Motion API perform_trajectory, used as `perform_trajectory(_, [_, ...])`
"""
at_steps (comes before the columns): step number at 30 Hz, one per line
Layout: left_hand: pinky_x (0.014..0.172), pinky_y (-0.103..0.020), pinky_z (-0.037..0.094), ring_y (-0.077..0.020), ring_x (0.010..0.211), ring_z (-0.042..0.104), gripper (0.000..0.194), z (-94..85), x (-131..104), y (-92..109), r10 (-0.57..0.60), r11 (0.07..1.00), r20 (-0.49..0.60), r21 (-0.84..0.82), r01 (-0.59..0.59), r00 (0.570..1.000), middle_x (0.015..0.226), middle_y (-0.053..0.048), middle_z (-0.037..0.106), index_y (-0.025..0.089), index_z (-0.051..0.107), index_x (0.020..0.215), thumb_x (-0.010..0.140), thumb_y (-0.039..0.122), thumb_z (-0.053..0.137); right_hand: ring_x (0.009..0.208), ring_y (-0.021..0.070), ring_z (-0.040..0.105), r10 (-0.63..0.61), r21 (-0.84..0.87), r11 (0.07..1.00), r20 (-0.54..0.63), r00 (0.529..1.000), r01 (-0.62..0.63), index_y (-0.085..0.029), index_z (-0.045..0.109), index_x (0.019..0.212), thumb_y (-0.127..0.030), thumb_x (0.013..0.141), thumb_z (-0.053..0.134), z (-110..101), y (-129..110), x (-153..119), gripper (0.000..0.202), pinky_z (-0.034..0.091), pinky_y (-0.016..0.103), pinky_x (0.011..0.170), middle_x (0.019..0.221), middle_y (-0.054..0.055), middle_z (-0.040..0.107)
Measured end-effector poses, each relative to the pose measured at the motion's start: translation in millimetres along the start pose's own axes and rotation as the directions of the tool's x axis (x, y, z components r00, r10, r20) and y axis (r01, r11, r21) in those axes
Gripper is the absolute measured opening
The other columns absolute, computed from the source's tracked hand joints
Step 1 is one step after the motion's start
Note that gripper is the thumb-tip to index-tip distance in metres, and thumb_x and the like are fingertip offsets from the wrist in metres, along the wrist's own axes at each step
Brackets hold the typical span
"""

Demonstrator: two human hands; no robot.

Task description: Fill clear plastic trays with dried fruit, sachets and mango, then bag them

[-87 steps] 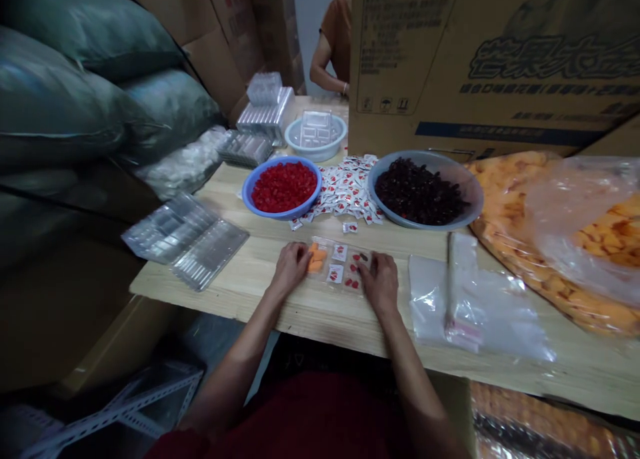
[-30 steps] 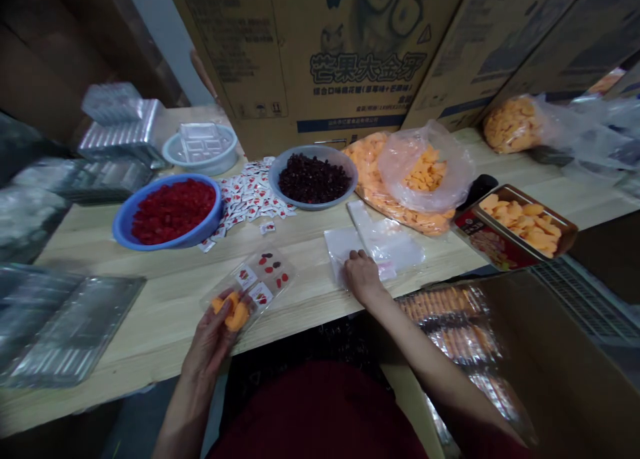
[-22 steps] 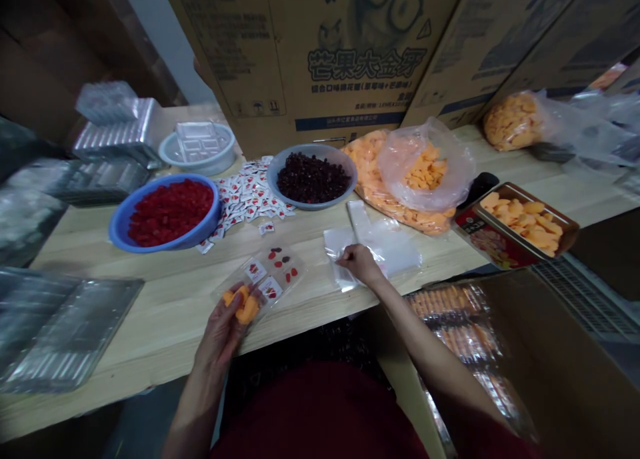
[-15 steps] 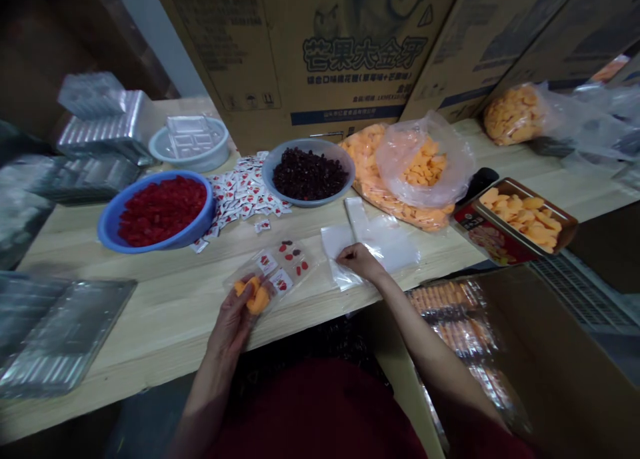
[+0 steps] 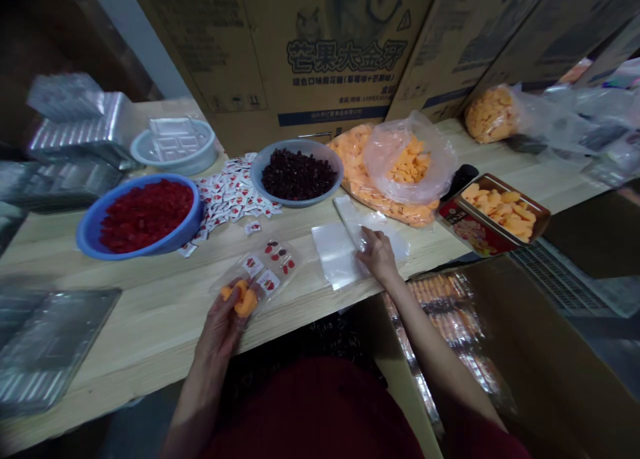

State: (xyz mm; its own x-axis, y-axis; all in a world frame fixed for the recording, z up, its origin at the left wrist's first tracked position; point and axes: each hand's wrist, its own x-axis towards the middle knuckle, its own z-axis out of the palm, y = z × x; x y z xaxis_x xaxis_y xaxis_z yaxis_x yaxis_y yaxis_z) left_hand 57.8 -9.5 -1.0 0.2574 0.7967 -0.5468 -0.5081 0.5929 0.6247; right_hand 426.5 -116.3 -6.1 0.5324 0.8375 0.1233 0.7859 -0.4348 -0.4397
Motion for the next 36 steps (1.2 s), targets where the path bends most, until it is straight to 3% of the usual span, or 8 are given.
perform_trajectory(4, [0.082,-0.028,0.062,-0.019,0.09,0.074,0.025,0.3,-3,3,0.025,1.0,-0.001,-0.013,-0.025,1.0,0.106,-0.008,0.075,0.014,0.068,0.104,0.08,0.01,0.071,0.118,0.0322,0.051,-0.065,-0.085,0.995,-0.07,0.995,0.059,-0.015,0.058,0.135,-0.019,0.077,0.064,-17,16,7,0.058,0.044,0.049,0.101,0.128,0.017,0.055])
perform_trajectory(8, [0.083,-0.027,0.062,-0.0184,0.089,0.074,0.024,-1.0,-3,4,0.021,0.999,-0.02,-0.029,-0.022,1.0,0.102,-0.007,0.076,0.014,0.069,0.103,0.079,0.009,0.071,0.128,0.0358,0.044,-0.144,-0.172,0.977,-0.104,0.984,0.125,-0.018,0.06,0.131,-0.025,0.086,0.063,-21,-4,-18,0.046,0.038,0.055,0.104,0.139,0.017,0.051])
perform_trajectory(13, [0.08,-0.025,0.062,-0.0171,0.087,0.074,0.023,3.3,-4,3,0.012,1.0,-0.012,-0.025,-0.012,1.0,0.103,-0.007,0.076,0.014,0.069,0.102,0.079,0.01,0.072,0.107,0.0275,0.057,-0.187,-0.162,0.963,0.185,0.965,0.218,-0.015,0.068,0.115,-0.034,0.093,0.058,6,-68,-49,0.03,0.048,0.037,0.092,0.119,0.015,0.062])
perform_trajectory(18, [0.08,-0.028,0.063,-0.0199,0.089,0.074,0.025,7.7,-9,3,0.004,1.0,-0.013,0.002,-0.004,1.0,0.106,-0.009,0.076,0.014,0.068,0.104,0.079,0.012,0.072,0.099,0.0259,0.062,-0.04,-0.333,0.925,0.389,0.921,0.181,-0.014,0.073,0.096,-0.015,0.094,0.047,21,-98,-24,0.026,0.049,0.031,0.076,0.106,0.016,0.066])
perform_trajectory(21, [0.08,-0.029,0.063,-0.0211,0.091,0.074,0.026,5.1,-10,3,0.007,1.0,-0.021,-0.003,-0.007,1.0,0.107,-0.009,0.075,0.015,0.068,0.105,0.08,0.012,0.072,0.09,0.0257,0.066,-0.002,-0.345,0.924,0.426,0.905,0.164,-0.012,0.074,0.091,-0.011,0.09,0.051,18,-99,-16,0.024,0.049,0.031,0.07,0.098,0.017,0.067])
perform_trajectory(27, [0.08,-0.029,0.063,-0.0218,0.092,0.074,0.029,1.4,-10,1,-0.005,1.0,-0.029,0.004,0.005,1.0,0.109,-0.011,0.075,0.015,0.067,0.107,0.079,0.012,0.073,0.098,0.0291,0.066,0.069,-0.377,0.92,0.431,0.9,0.11,-0.011,0.073,0.101,-0.007,0.085,0.056,9,-96,-29,0.024,0.049,0.031,0.072,0.106,0.022,0.068])
perform_trajectory(32, [0.081,-0.03,0.062,-0.0224,0.095,0.073,0.032,6.0,-9,1,0.004,1.0,-0.012,0.005,-0.004,1.0,0.111,-0.01,0.074,0.016,0.069,0.107,0.076,0.015,0.077,0.083,0.0213,0.068,0.044,-0.264,0.96,0.477,0.878,0.095,-0.013,0.075,0.087,-0.011,0.087,0.055,-3,-83,-5,0.02,0.045,0.025,0.07,0.088,0.013,0.073])
perform_trajectory(36, [0.082,-0.031,0.062,-0.0226,0.094,0.073,0.03,5.9,-8,-1,0.009,1.0,-0.011,0.003,-0.009,1.0,0.111,-0.01,0.074,0.016,0.07,0.104,0.075,0.017,0.078,0.079,0.0148,0.067,0.018,-0.17,0.983,0.486,0.874,0.075,-0.016,0.075,0.09,-0.018,0.09,0.054,-1,-76,6,0.021,0.043,0.02,0.067,0.083,0.004,0.073])
